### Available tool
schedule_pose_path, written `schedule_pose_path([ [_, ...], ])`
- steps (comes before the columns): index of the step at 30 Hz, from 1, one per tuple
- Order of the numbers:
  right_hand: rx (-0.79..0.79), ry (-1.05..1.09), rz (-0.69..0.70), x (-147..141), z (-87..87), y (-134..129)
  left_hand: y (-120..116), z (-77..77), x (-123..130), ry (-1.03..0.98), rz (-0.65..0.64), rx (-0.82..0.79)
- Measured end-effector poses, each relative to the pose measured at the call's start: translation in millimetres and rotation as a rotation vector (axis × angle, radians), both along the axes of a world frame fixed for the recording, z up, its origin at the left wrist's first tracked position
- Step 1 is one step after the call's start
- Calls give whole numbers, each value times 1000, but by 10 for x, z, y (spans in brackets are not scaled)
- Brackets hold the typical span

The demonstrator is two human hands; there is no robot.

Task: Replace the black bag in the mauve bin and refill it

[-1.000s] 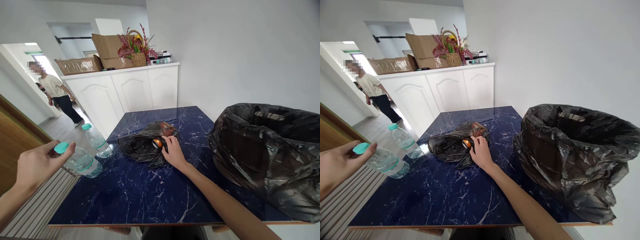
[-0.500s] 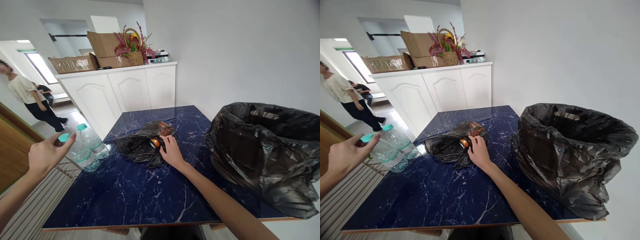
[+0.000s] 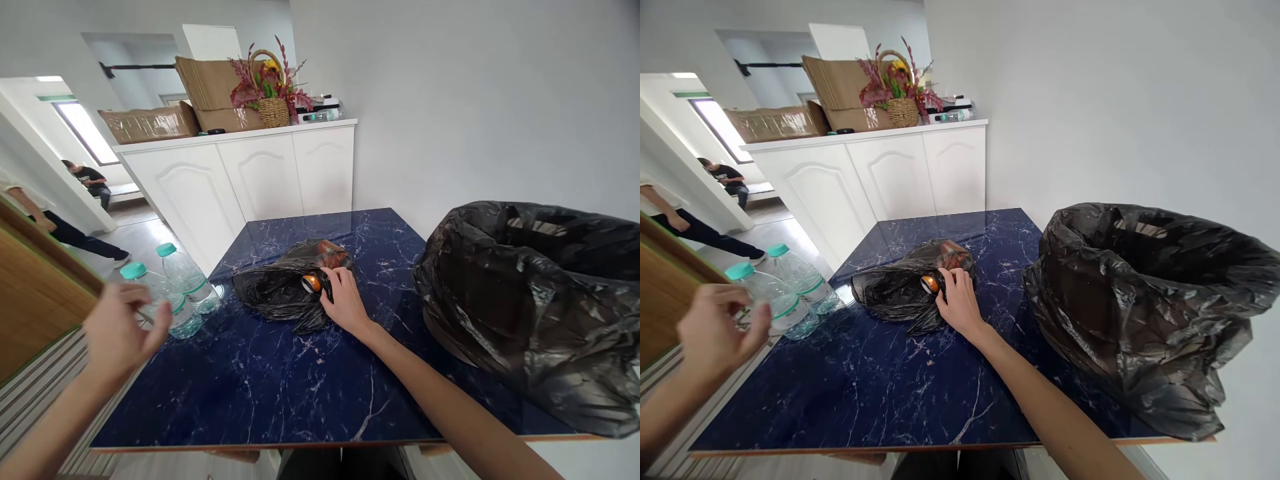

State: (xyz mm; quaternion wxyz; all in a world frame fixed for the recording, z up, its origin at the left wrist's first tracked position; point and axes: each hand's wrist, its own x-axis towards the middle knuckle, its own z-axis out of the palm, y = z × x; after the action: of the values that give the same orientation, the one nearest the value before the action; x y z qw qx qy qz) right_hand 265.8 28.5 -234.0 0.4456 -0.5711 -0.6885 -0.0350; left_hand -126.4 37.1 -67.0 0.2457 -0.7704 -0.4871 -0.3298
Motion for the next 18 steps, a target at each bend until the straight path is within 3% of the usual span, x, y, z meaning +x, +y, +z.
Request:
schedule_pose_path([
  [2, 8, 4, -21, 11, 4, 4, -60, -162, 308, 166, -302, -130],
  [6, 19, 9, -69, 51, 3, 26, -15, -494, 1013, 173, -496, -361],
  [9, 17, 12, -111, 100, -1, 51, 167, -757, 1453, 36, -517, -513],
  [13, -9, 8, -156, 180, -22, 90, 457, -1081, 1923, -72, -477, -540],
  [18, -65, 13, -190, 258, -98, 146, 646, -1302, 2328, -196, -422, -562],
])
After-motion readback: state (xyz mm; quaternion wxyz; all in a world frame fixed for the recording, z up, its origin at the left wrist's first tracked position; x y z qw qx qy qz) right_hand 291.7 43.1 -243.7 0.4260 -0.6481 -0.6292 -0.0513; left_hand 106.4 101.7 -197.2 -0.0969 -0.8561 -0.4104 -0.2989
